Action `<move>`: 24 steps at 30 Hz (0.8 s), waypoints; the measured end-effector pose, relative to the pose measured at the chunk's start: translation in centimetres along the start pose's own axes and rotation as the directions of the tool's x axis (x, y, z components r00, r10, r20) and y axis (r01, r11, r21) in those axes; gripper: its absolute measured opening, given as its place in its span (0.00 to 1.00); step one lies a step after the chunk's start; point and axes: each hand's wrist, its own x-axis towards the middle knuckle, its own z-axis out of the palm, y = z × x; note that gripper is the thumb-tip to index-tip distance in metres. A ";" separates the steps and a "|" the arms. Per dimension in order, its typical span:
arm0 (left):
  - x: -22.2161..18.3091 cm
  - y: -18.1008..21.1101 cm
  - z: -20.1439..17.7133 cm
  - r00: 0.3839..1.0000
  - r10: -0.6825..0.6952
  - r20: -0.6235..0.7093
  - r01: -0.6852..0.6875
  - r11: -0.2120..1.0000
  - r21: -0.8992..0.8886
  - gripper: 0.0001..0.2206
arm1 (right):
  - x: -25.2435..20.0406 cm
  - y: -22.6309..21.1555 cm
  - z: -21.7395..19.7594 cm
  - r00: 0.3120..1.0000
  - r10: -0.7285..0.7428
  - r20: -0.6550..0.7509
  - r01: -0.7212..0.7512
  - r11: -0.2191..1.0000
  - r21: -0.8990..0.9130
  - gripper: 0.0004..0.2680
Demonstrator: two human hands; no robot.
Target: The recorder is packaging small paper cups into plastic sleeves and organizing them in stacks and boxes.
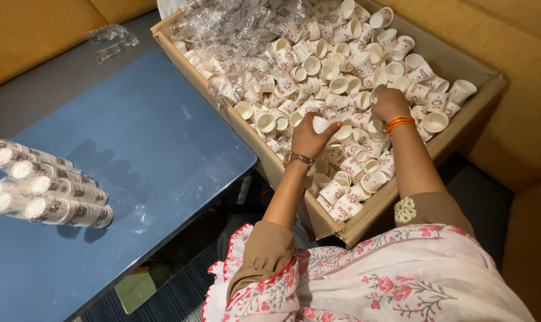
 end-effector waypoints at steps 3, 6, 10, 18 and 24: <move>0.2 -0.2 0.1 1.000 -0.031 -0.001 0.031 0.999 -0.011 0.36 | -1.3 -2.5 -2.5 0.965 0.076 -0.251 -0.056 0.995 0.084 0.18; 0.6 -1.7 1.0 0.998 0.003 -0.062 -0.005 1.000 -0.029 0.37 | -1.4 -3.9 -3.9 0.947 -0.024 -0.320 0.191 0.843 0.503 0.08; 0.5 -1.6 1.1 0.987 0.080 -0.140 -0.092 0.993 -0.076 0.40 | -2.0 -6.2 -4.1 0.962 -0.254 -0.096 0.169 0.287 0.943 0.06; 0.1 -0.2 0.0 0.986 0.100 -0.132 -0.115 0.987 -0.113 0.41 | -2.9 -8.8 -2.6 0.759 -0.615 0.216 -0.008 0.322 0.947 0.08; 0.2 -0.7 0.5 0.982 0.114 -0.148 -0.122 0.992 -0.044 0.30 | -1.3 -7.1 -1.4 0.972 -0.205 0.112 0.015 0.534 0.845 0.13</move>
